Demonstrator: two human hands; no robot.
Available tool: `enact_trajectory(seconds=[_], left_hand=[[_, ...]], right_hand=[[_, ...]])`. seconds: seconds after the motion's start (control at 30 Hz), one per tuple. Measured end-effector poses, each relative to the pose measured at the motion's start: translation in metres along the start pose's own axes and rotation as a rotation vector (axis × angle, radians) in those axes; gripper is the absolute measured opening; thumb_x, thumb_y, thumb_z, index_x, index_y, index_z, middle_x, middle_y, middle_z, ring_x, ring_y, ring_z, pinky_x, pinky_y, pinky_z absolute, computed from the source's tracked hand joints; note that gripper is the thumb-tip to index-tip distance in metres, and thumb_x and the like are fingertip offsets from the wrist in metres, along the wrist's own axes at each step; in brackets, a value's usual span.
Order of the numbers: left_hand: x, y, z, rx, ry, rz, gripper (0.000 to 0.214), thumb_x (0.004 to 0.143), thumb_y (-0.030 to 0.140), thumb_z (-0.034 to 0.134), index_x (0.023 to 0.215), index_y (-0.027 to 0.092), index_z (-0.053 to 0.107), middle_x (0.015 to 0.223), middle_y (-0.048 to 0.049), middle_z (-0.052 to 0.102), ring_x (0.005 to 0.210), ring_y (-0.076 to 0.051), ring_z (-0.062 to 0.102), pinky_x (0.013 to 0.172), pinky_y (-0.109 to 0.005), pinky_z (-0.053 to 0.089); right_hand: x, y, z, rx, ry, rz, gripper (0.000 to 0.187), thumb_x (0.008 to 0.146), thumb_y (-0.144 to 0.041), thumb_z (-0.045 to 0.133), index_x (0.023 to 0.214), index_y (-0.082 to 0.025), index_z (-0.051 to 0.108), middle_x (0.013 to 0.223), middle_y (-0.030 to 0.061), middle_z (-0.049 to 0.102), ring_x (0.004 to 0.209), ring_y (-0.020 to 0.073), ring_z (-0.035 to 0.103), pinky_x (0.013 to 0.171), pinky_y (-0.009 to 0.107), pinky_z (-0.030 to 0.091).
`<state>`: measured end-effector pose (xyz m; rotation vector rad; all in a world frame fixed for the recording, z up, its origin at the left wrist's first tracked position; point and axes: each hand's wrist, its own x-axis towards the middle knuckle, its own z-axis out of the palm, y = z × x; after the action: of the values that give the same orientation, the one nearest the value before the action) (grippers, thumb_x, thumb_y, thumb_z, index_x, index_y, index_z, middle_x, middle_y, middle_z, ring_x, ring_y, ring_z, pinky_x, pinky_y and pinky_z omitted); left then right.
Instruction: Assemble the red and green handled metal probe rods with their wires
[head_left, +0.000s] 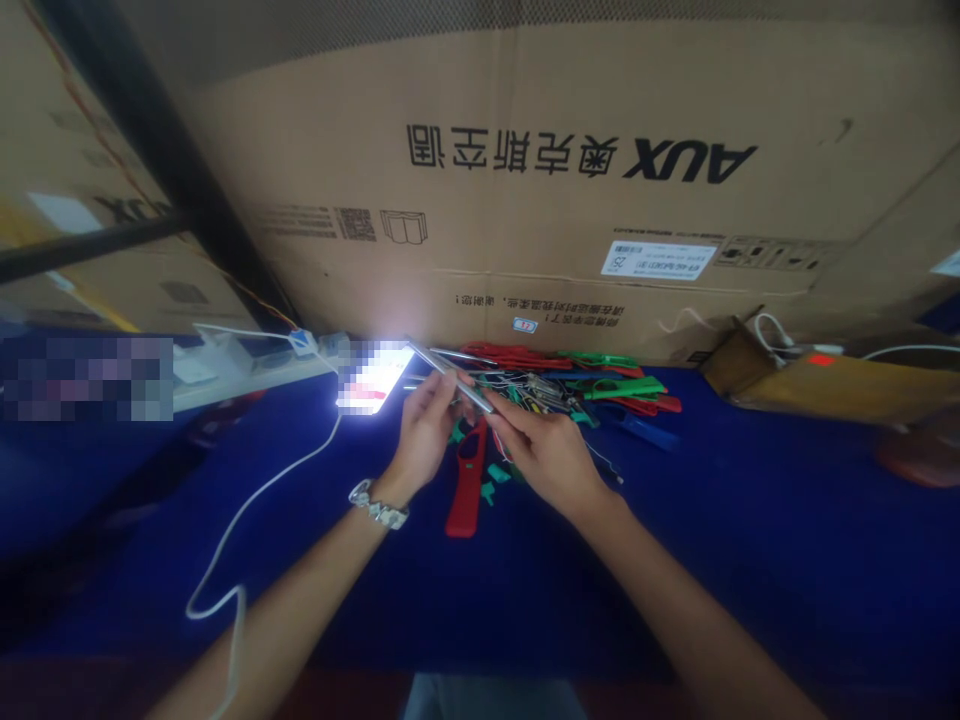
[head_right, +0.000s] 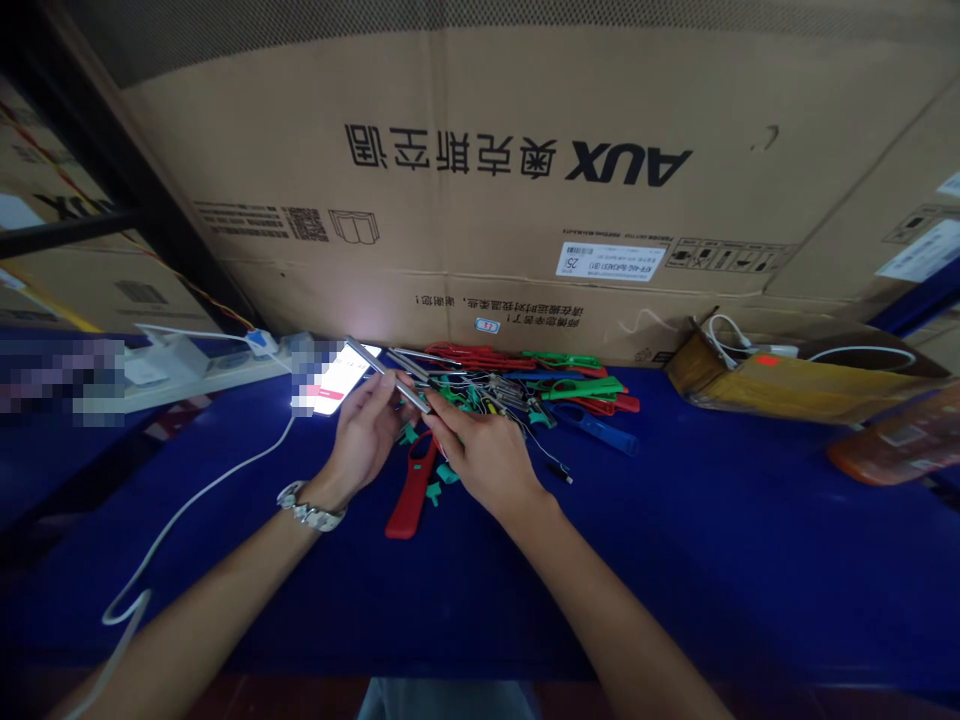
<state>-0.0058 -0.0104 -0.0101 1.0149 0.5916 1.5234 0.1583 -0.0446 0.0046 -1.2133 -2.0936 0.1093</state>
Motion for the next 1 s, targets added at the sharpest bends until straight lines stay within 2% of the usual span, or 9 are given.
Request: enact_trajectory(seconds=[0.17,0.23,0.37,0.6,0.77,1.0], left_hand=[[0.001,0.004,0.006,-0.025,0.081,0.002,0.027,0.077,0.042,0.08,0.076,0.016,0.074,0.074,-0.0008,0.065,0.063,-0.007,0.056,0.061,-0.019,0.048],[0.001,0.006,0.007,-0.044,0.085,-0.022,0.024,0.074,0.037,0.083,0.084,0.017,0.077,0.075,-0.0009,0.069,0.065,-0.008,0.059,0.064,-0.019,0.051],[0.002,0.011,0.005,-0.041,0.082,-0.071,0.033,0.073,0.028,0.085,0.103,0.018,0.076,0.075,-0.0018,0.074,0.067,-0.009,0.066,0.067,-0.02,0.054],[-0.001,0.013,0.008,-0.025,0.025,-0.115,0.037,0.078,0.031,0.08,0.113,0.019,0.072,0.087,-0.0046,0.076,0.072,-0.012,0.07,0.067,-0.022,0.057],[0.001,0.011,0.004,-0.075,0.064,-0.127,0.031,0.078,0.027,0.08,0.108,0.018,0.074,0.085,-0.0031,0.073,0.077,-0.011,0.071,0.072,-0.019,0.057],[0.007,0.015,-0.008,-0.07,0.05,-0.236,0.033,0.074,0.021,0.082,0.106,0.016,0.074,0.089,-0.0055,0.076,0.082,-0.013,0.073,0.073,-0.019,0.058]], right_hand=[[-0.001,0.0,0.002,0.006,0.042,0.002,0.037,0.101,-0.039,0.049,0.132,-0.025,0.065,0.079,0.0028,0.078,0.056,0.0129,0.065,0.056,0.023,0.045],[-0.002,0.0,0.003,0.024,0.043,-0.003,0.037,0.101,-0.039,0.05,0.132,-0.028,0.065,0.076,0.0017,0.077,0.057,0.0125,0.065,0.057,0.023,0.045],[-0.003,0.003,0.006,0.037,0.057,-0.001,0.036,0.1,-0.041,0.051,0.132,-0.029,0.065,0.073,0.0009,0.076,0.056,0.0122,0.064,0.058,0.023,0.046],[-0.001,0.007,0.006,0.07,0.065,0.059,0.034,0.099,-0.039,0.054,0.123,-0.025,0.071,0.075,0.0023,0.077,0.055,0.0116,0.063,0.058,0.022,0.047],[-0.001,0.007,0.004,0.096,0.049,0.111,0.033,0.098,-0.039,0.055,0.122,-0.024,0.072,0.075,0.0026,0.077,0.057,0.0136,0.065,0.06,0.024,0.048],[-0.003,0.006,0.007,0.217,0.039,0.076,0.034,0.097,-0.039,0.057,0.125,-0.025,0.07,0.083,0.0021,0.079,0.061,0.0131,0.066,0.06,0.024,0.049]])
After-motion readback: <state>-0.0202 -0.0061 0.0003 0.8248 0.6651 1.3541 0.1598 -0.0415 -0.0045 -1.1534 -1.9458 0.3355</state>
